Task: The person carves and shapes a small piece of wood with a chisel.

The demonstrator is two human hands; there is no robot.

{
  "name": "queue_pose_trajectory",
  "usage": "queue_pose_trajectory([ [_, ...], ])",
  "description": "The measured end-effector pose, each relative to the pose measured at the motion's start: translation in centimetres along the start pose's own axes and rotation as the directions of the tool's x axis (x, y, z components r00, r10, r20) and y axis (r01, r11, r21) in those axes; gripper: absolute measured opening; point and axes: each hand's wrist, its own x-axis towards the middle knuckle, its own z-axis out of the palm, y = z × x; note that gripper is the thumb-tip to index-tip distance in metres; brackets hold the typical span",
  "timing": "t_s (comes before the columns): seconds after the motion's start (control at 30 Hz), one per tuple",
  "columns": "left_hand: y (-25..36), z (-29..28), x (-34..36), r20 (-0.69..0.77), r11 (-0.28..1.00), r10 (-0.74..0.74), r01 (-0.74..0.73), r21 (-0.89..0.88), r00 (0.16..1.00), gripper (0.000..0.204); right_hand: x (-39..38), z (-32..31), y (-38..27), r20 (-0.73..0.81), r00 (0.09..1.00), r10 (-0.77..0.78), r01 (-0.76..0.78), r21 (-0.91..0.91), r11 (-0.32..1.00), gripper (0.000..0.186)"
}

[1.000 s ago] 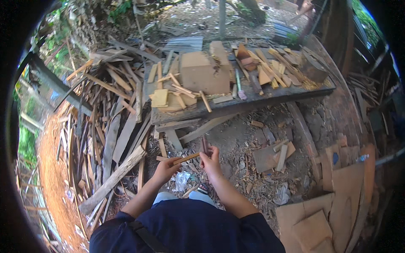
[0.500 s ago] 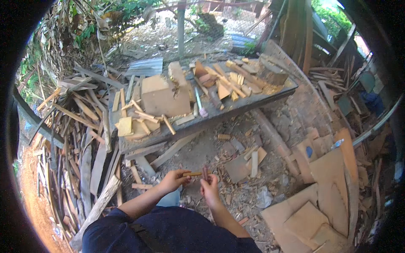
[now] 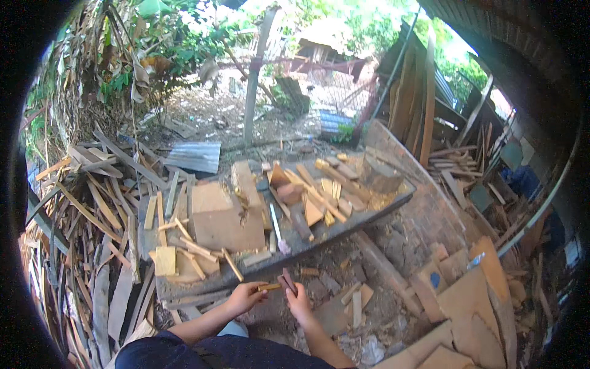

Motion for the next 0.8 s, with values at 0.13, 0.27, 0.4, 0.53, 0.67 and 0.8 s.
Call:
queue_pose_trajectory([
  [0.13,3.9,-4.6,3.7,0.013,0.995,0.057,-0.058,0.084,0.998,0.03,2.9,4.1,-3.5,0.009,1.0,0.005,-0.003,-0.132,0.991,0.023],
  [0.27,4.0,-8.3,7.7,-0.039,0.941,0.066,-0.049,0.336,0.997,0.028,5.2,6.7,-7.0,0.106,0.991,0.085,-0.083,-0.026,0.996,0.031],
  [0.4,3.7,-10.9,10.3,-0.062,0.949,0.072,-0.05,0.312,0.995,0.027,8.0,7.2,-8.4,0.191,0.981,-0.042,0.054,-0.056,0.997,0.039],
  [0.53,8.1,-11.1,10.3,-0.037,0.844,0.147,-0.105,0.526,0.988,0.026,9.4,7.8,-7.7,0.057,0.89,-0.452,0.455,-0.169,0.874,0.068],
  [0.67,10.6,-10.4,10.3,0.031,0.738,0.204,-0.175,0.652,0.978,0.026,10.7,6.7,-7.8,0.247,0.963,-0.106,0.244,-0.634,0.734,0.072],
  [0.8,10.2,-9.5,11.7,0.157,0.625,0.335,-0.344,0.7,0.929,0.023,14.2,6.3,-6.9,0.409,0.911,-0.054,0.223,-0.378,0.898,0.06],
])
